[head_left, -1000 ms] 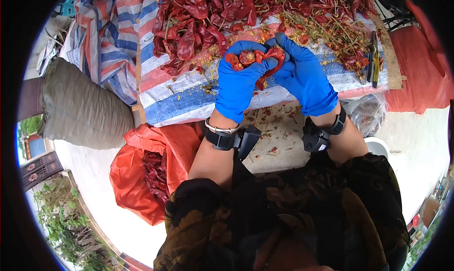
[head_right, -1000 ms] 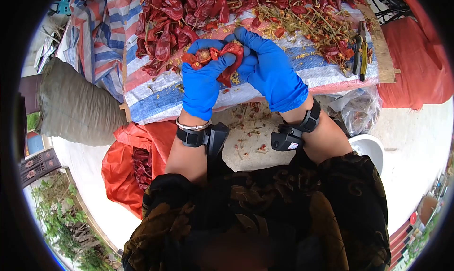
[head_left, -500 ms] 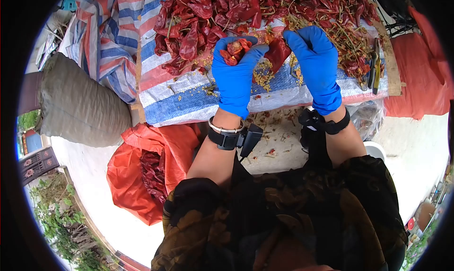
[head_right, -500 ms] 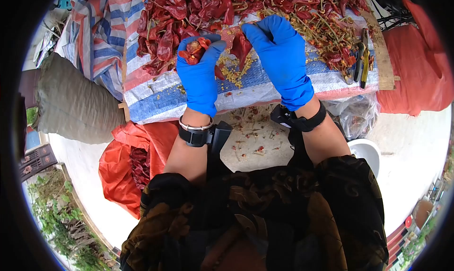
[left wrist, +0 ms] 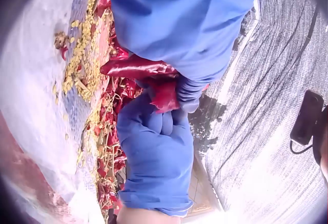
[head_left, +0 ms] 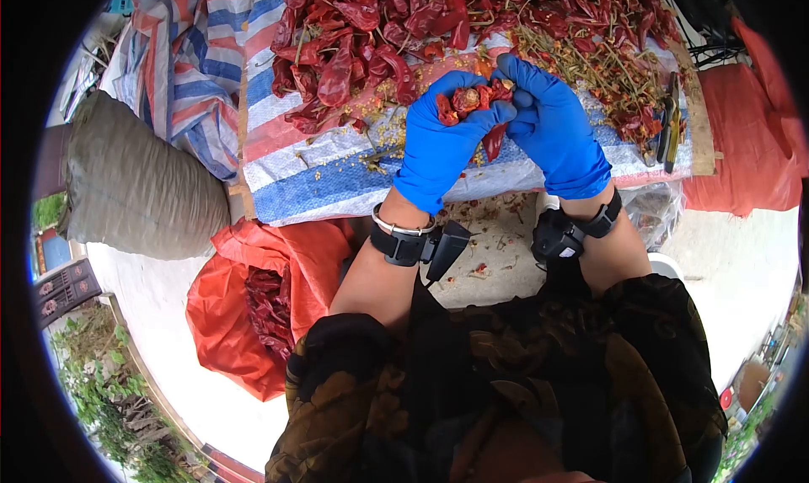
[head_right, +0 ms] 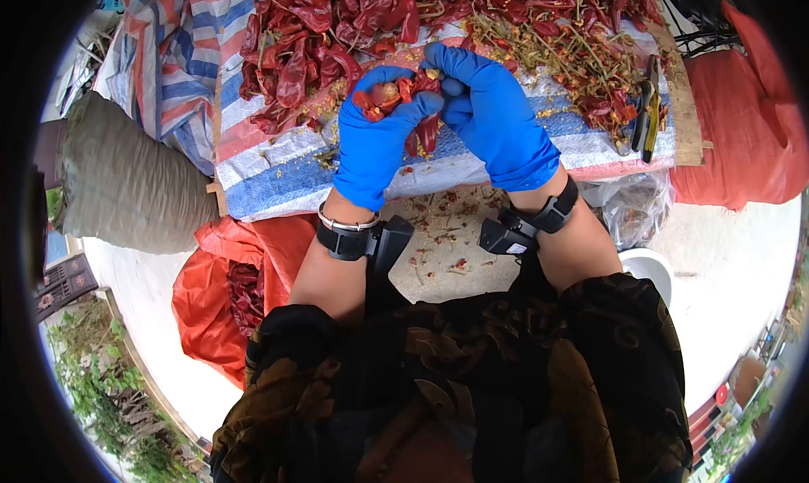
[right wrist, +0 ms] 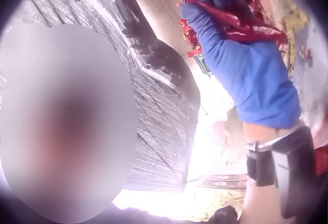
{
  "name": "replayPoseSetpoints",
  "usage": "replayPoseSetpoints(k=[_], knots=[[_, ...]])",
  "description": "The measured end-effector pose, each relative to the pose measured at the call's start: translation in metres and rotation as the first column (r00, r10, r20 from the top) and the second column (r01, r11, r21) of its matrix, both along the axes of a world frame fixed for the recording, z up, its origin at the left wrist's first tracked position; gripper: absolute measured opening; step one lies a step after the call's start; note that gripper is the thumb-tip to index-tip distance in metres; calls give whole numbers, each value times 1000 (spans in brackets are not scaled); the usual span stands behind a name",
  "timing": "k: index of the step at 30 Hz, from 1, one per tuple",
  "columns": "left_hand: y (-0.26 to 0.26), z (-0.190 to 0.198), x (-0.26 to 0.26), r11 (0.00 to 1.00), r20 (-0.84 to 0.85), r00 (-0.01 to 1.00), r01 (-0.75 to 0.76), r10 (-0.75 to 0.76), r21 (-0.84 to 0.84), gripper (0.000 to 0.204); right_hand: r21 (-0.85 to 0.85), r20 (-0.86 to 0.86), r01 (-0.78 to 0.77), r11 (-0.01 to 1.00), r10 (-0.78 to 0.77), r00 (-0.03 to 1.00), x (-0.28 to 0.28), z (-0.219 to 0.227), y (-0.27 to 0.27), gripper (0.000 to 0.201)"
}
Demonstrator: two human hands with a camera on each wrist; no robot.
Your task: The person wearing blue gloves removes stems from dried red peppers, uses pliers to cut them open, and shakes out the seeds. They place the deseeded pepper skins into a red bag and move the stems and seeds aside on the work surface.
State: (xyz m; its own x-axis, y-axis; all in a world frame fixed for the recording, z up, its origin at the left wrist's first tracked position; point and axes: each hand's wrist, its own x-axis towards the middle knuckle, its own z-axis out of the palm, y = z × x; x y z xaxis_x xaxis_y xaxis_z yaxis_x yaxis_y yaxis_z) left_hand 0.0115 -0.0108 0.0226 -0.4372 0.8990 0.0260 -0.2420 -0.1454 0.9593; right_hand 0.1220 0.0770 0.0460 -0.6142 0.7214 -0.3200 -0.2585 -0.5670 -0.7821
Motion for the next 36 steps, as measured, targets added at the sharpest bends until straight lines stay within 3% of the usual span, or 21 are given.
replayPoseSetpoints(k=[2, 12, 13, 15, 21, 26, 27, 28, 29, 30, 31, 32, 33, 34, 35, 36], knots=[[0, -2, -2, 1000, 45, 999, 27, -28, 15, 23, -391, -83, 0, 921, -35, 996, -4, -1, -1, 12], [2, -7, 6, 994, 188, 981, 23, -42, 105, 31, -454, -28, 97, 886, -123, 992, 2, 9, -12, 21], [1, -6, 7, 995, 199, 980, 11, -30, 95, 31, -470, -39, 97, 877, -130, 991, 4, 6, -13, 10], [-2, -7, 5, 995, 231, 972, 30, -50, 92, 32, -488, -50, 94, 868, -135, 990, 7, 3, -15, 19], [-6, -1, 10, 995, 280, 958, 47, -68, 82, 25, -500, -278, -73, 863, -81, 957, 15, -10, -15, 16], [-10, 0, 14, 991, 327, 944, 10, -52, 131, 25, -493, -147, 79, 866, -172, 974, 12, 12, -21, 20], [-14, -2, 11, 990, 337, 941, -10, -39, 141, 27, -564, -399, -61, 823, -207, 893, 18, -4, -3, 19], [-16, -3, 10, 988, 348, 937, -29, -26, 151, 29, -590, -614, -214, 779, -260, 745, 32, -21, 24, 19], [-16, -2, 9, 988, 348, 937, -29, -27, 154, 29, -440, -689, -122, 890, -247, 681, 45, -18, 40, 17], [-16, -1, 7, 987, 357, 934, -32, -27, 159, 30, -239, -686, -12, 971, -161, 710, 58, -18, 56, 19], [-20, 1, 2, 986, 360, 933, -53, -8, 158, 31, -3, -439, 292, 956, -264, 859, 62, -6, 56, 20], [-21, 5, -3, 984, 347, 937, -87, 29, 153, 31, 310, -212, 288, 906, -230, 950, 73, -7, 62, 18], [-19, 9, -4, 991, 385, 923, -45, -6, 123, 31, 575, 109, 411, 707, -564, 819, 53, 12, 42, 14], [-17, 11, -5, 996, 426, 904, 0, -40, 92, 30, 808, 186, 183, 560, -537, 823, 60, 0, 54, 14], [-16, 12, -7, 996, 414, 910, -32, -4, 81, 30, 867, 270, 61, 495, -570, 776, 66, -10, 64, 17], [-13, 13, -8, 995, 405, 914, -52, 11, 89, 31, 883, 426, -151, 445, -621, 658, 68, -8, 65, 22]])
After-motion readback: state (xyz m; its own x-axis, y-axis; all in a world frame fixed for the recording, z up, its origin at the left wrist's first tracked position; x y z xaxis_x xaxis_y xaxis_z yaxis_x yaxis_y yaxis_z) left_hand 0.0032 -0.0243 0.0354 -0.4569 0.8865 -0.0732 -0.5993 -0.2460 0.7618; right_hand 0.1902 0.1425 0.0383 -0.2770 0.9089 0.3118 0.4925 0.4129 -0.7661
